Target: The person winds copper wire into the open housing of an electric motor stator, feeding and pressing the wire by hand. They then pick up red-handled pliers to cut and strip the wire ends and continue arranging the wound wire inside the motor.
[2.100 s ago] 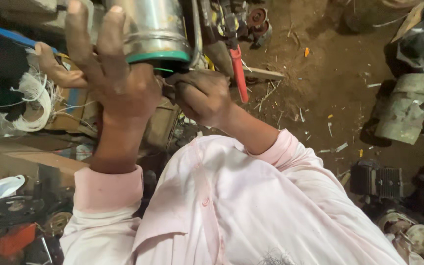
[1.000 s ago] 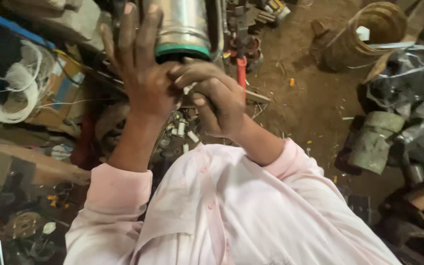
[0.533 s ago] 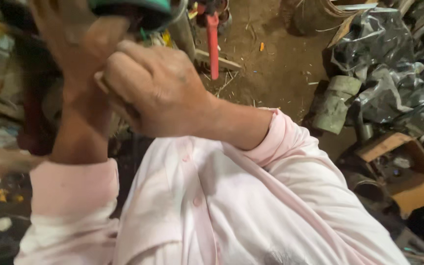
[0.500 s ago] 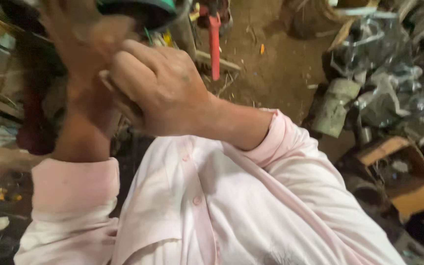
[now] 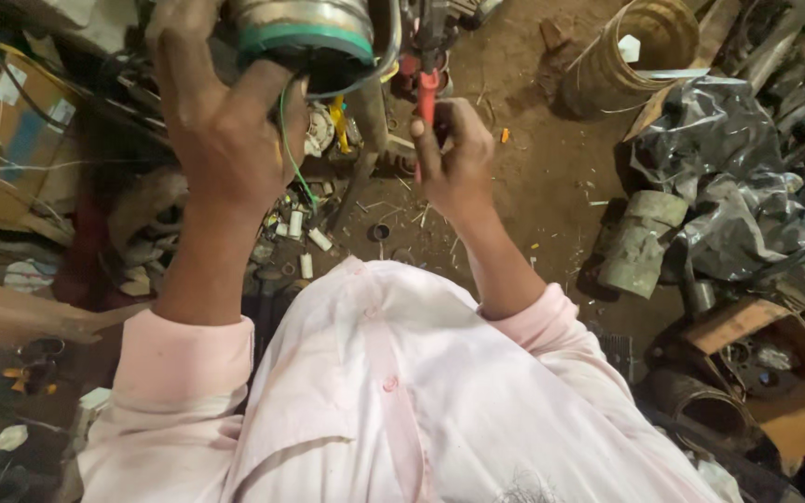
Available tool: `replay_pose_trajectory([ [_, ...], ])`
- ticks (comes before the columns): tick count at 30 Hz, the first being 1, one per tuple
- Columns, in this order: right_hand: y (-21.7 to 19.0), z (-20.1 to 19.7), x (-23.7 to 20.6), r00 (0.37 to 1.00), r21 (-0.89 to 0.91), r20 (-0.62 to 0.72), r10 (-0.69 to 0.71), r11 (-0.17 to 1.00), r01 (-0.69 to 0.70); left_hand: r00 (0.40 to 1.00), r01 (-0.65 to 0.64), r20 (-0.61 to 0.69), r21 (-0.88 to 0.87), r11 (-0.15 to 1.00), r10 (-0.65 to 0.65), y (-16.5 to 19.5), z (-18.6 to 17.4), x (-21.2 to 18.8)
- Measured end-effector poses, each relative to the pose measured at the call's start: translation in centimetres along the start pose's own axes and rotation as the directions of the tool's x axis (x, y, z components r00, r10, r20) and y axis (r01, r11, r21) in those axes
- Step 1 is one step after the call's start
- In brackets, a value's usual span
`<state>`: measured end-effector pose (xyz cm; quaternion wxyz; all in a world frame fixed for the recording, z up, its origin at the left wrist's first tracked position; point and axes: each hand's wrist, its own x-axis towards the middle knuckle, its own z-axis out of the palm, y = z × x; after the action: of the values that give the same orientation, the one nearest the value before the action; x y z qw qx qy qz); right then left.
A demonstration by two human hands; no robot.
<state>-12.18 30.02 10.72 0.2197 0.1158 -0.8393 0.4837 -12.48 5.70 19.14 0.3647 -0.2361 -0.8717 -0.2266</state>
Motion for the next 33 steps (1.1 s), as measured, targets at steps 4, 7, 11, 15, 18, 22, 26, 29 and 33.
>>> replay_pose_trajectory([
  [4,0.8,1.5,0.7,0.983,0.043,-0.128,-0.132,0.989,0.138,1.000,-0.005,-0.013,-0.053,0.999,0.004,0.7,0.1,0.3],
  [7,1.2,1.3,2.6,0.955,0.060,-0.216,-0.204,0.973,0.221,1.000,0.002,-0.025,-0.047,0.999,-0.003,0.9,0.2,0.2],
  [11,2.0,0.5,5.9,0.939,0.241,-0.259,-0.225,0.927,0.289,0.999,0.037,-0.038,-0.046,0.998,-0.038,0.4,0.0,-0.5],
  [15,0.8,-2.7,8.3,0.947,0.477,-0.293,-0.133,0.838,0.265,0.998,0.052,-0.031,-0.035,0.998,-0.053,0.2,-0.1,-0.9],
  [18,-1.4,-8.2,7.3,0.946,0.590,-0.316,-0.070,0.767,0.254,0.997,0.068,-0.030,-0.020,0.997,-0.069,0.4,-0.2,-0.7],
  [22,-3.8,-12.8,4.2,0.990,0.792,-0.104,-0.099,0.594,0.143,0.997,0.064,-0.031,-0.044,0.997,-0.065,0.5,-0.6,-0.3],
  [26,-3.5,-12.4,2.2,0.944,0.900,0.107,-0.313,0.435,0.043,0.998,0.042,-0.047,-0.049,0.998,-0.044,1.1,-1.2,0.1],
  [29,-2.5,-11.3,0.8,0.910,0.947,0.259,-0.324,0.273,-0.172,1.000,0.005,-0.002,-0.005,1.000,-0.005,1.2,-1.7,0.7],
  [33,-1.9,-8.4,-3.3,0.907,0.916,0.309,-0.285,0.347,-0.203,0.972,-0.232,0.061,0.186,0.955,0.225,-0.2,-2.4,2.6],
])
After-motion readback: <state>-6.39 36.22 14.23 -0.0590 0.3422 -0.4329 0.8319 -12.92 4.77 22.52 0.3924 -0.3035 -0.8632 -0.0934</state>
